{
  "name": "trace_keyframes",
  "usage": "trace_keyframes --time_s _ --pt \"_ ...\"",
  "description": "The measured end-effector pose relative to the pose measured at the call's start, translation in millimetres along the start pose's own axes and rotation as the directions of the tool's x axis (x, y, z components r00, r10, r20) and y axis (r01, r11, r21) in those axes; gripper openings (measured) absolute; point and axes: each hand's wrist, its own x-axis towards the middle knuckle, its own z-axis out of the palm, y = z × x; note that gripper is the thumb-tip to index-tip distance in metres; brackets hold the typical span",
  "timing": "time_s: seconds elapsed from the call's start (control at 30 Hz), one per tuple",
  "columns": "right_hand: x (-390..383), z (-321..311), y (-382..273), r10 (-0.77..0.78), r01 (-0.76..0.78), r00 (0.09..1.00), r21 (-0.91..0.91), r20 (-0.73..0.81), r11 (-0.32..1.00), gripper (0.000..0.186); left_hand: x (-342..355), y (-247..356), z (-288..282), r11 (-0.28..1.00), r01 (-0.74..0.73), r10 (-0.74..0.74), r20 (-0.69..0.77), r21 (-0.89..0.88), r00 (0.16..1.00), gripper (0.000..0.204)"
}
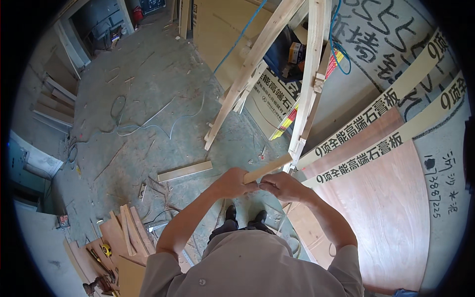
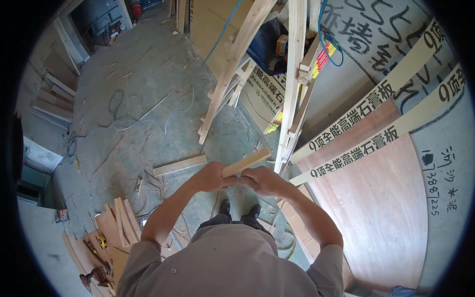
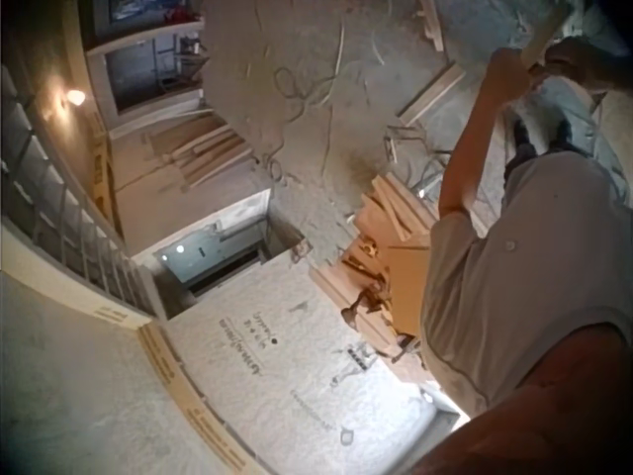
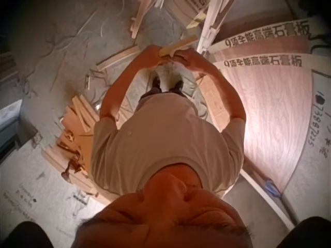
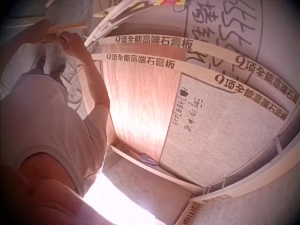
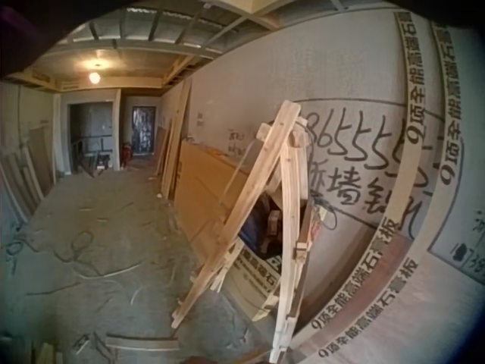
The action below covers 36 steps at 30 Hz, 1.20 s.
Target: Using a pneumatic nail gun to secure wooden strips to a ceiling and wall framework at a construction site.
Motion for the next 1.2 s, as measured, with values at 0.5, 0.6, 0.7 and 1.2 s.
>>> trace_keyframes --time_s 0.5,0.6,0.7,1.2 --pt "-64.2 129.6 36.5 0.061 -0.413 0.895 0.769 0.442 0.487 0.032 -47.0 -57.0 91.6 0.992 0.111 -0.081 0.349 -0.066 0.934 0.032" --pt "-70.6 125.8 2.8 0.248 -0.361 0.905 0.932 0.345 0.019 0.031 -48.4 -67.3 91.1 0.966 0.206 -0.152 0.3 -0.155 0.942 0.035" --pt "-66.9 154.4 9.6 0.281 -0.102 0.953 0.993 0.115 -0.063 0.032 -37.0 -83.0 86.1 0.967 0.137 -0.094 0.197 -0.215 0.976 0.03" --pt "-84.8 86.1 58.0 0.321 -0.349 0.405 0.18 -0.856 0.92 0.016 37.7 -29.7 51.1 0.857 0.106 -0.25 -0.227 -0.504 0.941 0.022"
